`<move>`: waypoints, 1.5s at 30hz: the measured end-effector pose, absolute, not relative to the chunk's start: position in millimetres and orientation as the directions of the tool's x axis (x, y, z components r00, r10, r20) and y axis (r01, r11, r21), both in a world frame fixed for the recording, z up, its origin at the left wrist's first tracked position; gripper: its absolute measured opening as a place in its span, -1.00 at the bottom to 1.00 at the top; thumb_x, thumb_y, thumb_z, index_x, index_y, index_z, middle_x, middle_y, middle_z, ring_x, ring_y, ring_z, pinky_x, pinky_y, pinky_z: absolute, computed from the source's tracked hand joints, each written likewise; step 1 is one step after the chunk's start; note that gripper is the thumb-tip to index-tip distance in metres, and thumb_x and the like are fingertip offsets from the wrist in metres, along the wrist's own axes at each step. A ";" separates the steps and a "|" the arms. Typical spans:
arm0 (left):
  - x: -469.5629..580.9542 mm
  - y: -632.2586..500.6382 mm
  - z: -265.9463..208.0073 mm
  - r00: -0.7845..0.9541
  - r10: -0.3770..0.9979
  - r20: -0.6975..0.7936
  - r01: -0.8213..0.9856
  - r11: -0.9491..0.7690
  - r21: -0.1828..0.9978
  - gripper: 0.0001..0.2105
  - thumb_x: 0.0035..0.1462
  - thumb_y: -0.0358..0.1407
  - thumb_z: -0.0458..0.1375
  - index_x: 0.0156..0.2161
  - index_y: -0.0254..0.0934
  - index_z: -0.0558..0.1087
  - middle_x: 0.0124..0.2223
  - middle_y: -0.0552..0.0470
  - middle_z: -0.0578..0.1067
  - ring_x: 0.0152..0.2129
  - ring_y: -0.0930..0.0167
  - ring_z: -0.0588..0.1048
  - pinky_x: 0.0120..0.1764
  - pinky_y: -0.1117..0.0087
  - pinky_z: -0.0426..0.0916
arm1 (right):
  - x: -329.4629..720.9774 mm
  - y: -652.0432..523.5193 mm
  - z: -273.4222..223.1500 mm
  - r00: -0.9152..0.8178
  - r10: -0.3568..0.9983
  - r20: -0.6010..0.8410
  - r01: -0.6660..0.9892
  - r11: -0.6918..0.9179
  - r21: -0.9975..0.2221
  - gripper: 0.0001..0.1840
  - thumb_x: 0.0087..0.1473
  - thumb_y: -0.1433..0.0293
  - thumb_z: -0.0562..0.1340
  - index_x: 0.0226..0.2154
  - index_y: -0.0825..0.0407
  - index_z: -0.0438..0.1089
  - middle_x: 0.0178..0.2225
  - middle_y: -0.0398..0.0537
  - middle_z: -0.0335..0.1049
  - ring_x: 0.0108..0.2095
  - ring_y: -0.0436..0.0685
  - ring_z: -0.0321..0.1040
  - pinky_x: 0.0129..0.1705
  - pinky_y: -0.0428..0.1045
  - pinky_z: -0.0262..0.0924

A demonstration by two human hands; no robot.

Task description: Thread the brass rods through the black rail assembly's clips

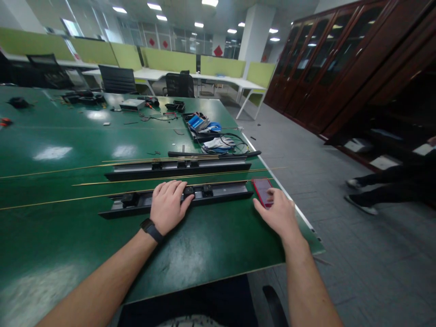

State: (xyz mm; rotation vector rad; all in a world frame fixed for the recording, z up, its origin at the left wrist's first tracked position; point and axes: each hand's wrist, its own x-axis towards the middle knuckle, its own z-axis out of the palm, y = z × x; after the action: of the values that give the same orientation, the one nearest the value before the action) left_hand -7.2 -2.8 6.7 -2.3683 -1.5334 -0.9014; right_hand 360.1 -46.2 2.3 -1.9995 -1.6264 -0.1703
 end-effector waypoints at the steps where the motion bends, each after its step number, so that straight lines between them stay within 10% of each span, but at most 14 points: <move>1: -7.2 -2.7 6.7 0.285 0.767 0.575 0.875 -0.453 0.170 -0.62 0.38 -0.10 0.13 0.16 -0.26 0.48 0.12 -0.18 0.57 0.13 0.12 0.48 0.25 0.03 0.20 | 361.0 -45.9 1.6 0.264 0.856 0.444 0.935 -0.114 -0.335 -0.37 0.02 -0.09 0.28 -0.03 0.01 0.33 -0.12 0.13 0.54 -0.16 0.34 0.51 -0.01 0.25 0.25; 19: -8.0 -2.9 5.9 0.280 0.768 0.576 0.876 -0.450 0.175 -0.62 0.38 -0.10 0.14 0.16 -0.26 0.48 0.13 -0.18 0.57 0.13 0.11 0.47 0.25 0.02 0.19 | 357.1 -43.3 7.0 0.244 0.901 0.358 0.929 -0.111 -0.354 -0.41 0.02 -0.12 0.31 -0.12 -0.01 0.36 -0.17 0.09 0.54 -0.23 0.30 0.52 -0.09 0.23 0.29; 30: -7.3 -3.6 8.6 0.282 0.775 0.565 0.875 -0.450 0.179 -0.62 0.39 -0.10 0.12 0.17 -0.25 0.48 0.13 -0.19 0.57 0.14 0.12 0.47 0.25 0.01 0.20 | 303.6 -22.1 52.9 0.051 0.753 0.656 0.900 0.250 -0.357 -0.68 0.20 0.12 0.30 -0.11 -0.02 0.41 -0.20 0.01 0.50 -0.25 0.18 0.44 -0.13 0.09 0.33; 45: -7.1 -3.7 9.6 0.273 0.790 0.549 0.874 -0.442 0.202 -0.62 0.39 -0.09 0.11 0.17 -0.23 0.47 0.16 -0.18 0.56 0.16 0.13 0.46 0.28 0.02 0.18 | 245.3 21.9 29.9 -0.151 0.825 0.544 0.869 0.373 -0.325 -0.71 0.32 0.19 0.16 -0.18 -0.02 0.54 -0.15 0.05 0.58 -0.11 0.23 0.51 -0.02 0.11 0.35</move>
State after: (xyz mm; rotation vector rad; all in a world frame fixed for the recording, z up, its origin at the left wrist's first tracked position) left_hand -7.1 -3.7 9.6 -2.3905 -1.5750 -0.9006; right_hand 245.3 21.9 29.9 -1.4589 -1.9772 -0.0856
